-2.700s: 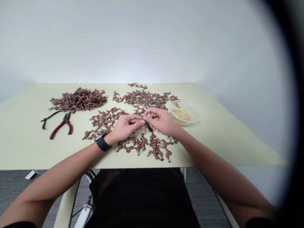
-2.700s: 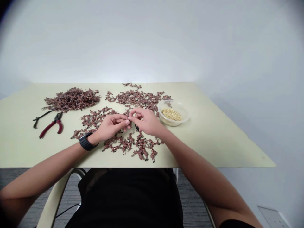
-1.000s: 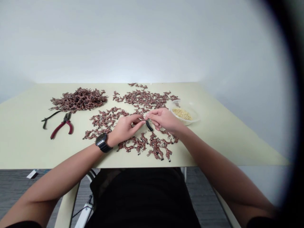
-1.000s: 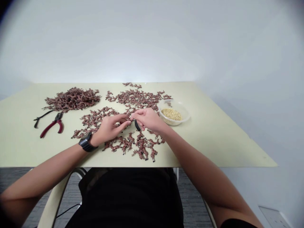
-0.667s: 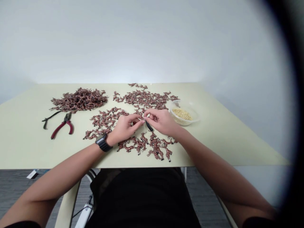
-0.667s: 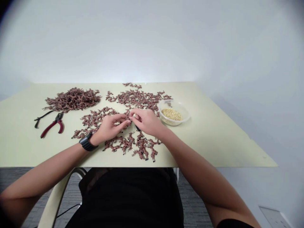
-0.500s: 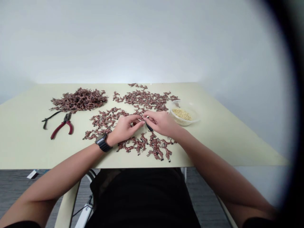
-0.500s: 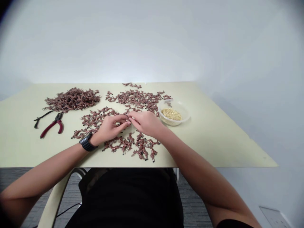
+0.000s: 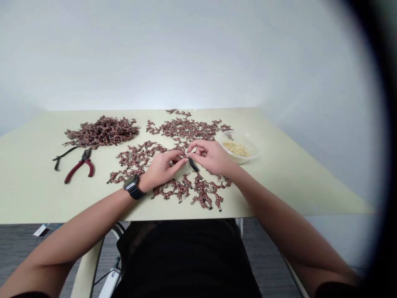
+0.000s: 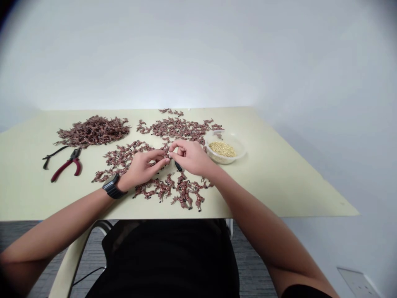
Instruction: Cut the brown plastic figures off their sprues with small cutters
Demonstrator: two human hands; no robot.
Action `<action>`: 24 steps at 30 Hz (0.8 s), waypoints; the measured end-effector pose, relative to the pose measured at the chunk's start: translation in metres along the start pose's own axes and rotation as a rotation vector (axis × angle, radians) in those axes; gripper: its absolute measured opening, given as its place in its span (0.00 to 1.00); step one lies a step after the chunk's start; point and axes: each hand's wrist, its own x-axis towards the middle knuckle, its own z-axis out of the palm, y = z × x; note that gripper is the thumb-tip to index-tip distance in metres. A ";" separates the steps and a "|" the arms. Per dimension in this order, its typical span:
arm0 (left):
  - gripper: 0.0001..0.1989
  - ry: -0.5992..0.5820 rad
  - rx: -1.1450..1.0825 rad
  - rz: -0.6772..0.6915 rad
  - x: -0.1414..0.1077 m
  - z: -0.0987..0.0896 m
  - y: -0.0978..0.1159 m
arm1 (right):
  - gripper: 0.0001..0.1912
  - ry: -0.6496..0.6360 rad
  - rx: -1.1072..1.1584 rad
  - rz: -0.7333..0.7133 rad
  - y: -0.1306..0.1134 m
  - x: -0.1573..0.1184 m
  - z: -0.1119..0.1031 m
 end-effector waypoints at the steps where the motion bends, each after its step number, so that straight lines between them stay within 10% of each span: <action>1: 0.14 -0.010 -0.008 -0.005 0.000 0.000 0.000 | 0.08 0.001 -0.045 -0.053 0.000 0.000 0.001; 9: 0.15 -0.065 -0.046 0.008 -0.002 -0.001 0.002 | 0.09 -0.023 -0.180 -0.207 0.004 -0.002 0.010; 17: 0.17 -0.012 0.010 0.026 -0.003 0.001 0.004 | 0.17 -0.124 0.221 0.196 0.008 0.001 0.000; 24: 0.16 0.001 -0.036 0.000 -0.001 0.001 0.001 | 0.09 -0.056 0.063 0.012 0.001 -0.001 0.000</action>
